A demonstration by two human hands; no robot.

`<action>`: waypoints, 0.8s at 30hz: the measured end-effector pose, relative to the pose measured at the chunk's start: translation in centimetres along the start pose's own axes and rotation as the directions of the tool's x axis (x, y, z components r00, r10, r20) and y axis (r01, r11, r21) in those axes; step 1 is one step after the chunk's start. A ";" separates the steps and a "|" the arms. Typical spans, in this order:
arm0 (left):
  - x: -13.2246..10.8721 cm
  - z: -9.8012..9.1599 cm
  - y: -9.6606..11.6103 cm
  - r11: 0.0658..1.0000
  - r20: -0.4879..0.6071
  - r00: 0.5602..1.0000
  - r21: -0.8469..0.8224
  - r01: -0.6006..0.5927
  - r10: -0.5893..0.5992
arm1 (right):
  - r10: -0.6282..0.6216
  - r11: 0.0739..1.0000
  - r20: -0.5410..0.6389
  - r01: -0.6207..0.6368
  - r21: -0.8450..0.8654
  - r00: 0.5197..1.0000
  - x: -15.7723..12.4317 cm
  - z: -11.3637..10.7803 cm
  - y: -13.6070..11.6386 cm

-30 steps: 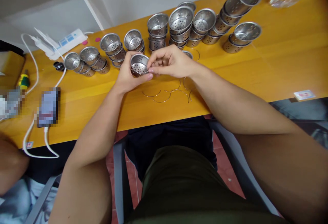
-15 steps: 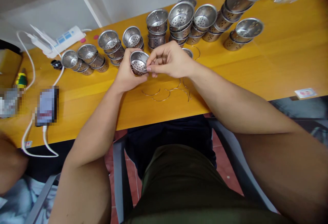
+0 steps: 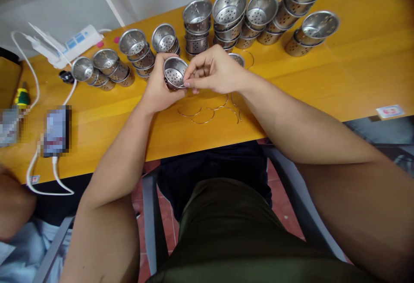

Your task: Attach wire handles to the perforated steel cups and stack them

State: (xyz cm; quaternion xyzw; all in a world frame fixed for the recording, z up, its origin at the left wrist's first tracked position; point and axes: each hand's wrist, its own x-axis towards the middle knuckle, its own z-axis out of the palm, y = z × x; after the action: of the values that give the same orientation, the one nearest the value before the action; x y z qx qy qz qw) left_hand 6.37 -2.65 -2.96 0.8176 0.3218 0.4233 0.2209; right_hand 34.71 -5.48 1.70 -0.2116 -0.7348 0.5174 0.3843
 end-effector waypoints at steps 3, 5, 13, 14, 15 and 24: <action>0.1 0.0 -0.1 1.000 -0.041 0.999 -0.008 0.001 -0.001 | -0.030 0.999 -0.020 0.029 -0.035 0.999 0.0 -0.1 0.0; 0.3 0.1 -0.5 1.000 -0.081 0.997 -0.007 0.007 -0.007 | -0.045 0.996 -0.093 0.038 -0.075 0.995 0.0 0.0 0.0; 0.3 0.0 -1.8 0.998 -0.140 0.988 0.012 -0.061 0.063 | -0.234 0.869 -0.143 0.141 -0.473 0.962 -0.5 -0.2 -0.6; 0.2 0.1 -1.7 0.999 -0.139 0.989 0.013 -0.049 0.051 | -0.236 0.854 -0.122 0.146 -0.499 0.964 -0.6 -0.2 -0.5; 0.2 0.1 -1.5 0.999 -0.136 0.990 0.012 -0.036 0.037 | -0.230 0.844 -0.103 0.146 -0.517 0.968 -0.6 -0.2 -0.4; 0.2 0.7 0.1 1.000 -0.113 0.993 -0.012 -0.018 0.017 | -0.253 0.768 0.013 0.209 -0.605 0.967 -0.9 0.6 0.5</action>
State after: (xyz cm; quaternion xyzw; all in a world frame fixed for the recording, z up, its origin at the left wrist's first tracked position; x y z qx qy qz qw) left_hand 7.07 -2.63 -3.17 0.7936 0.3237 0.4730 0.2040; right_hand 34.70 -6.27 0.81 -0.2485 -0.8672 0.1983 0.3832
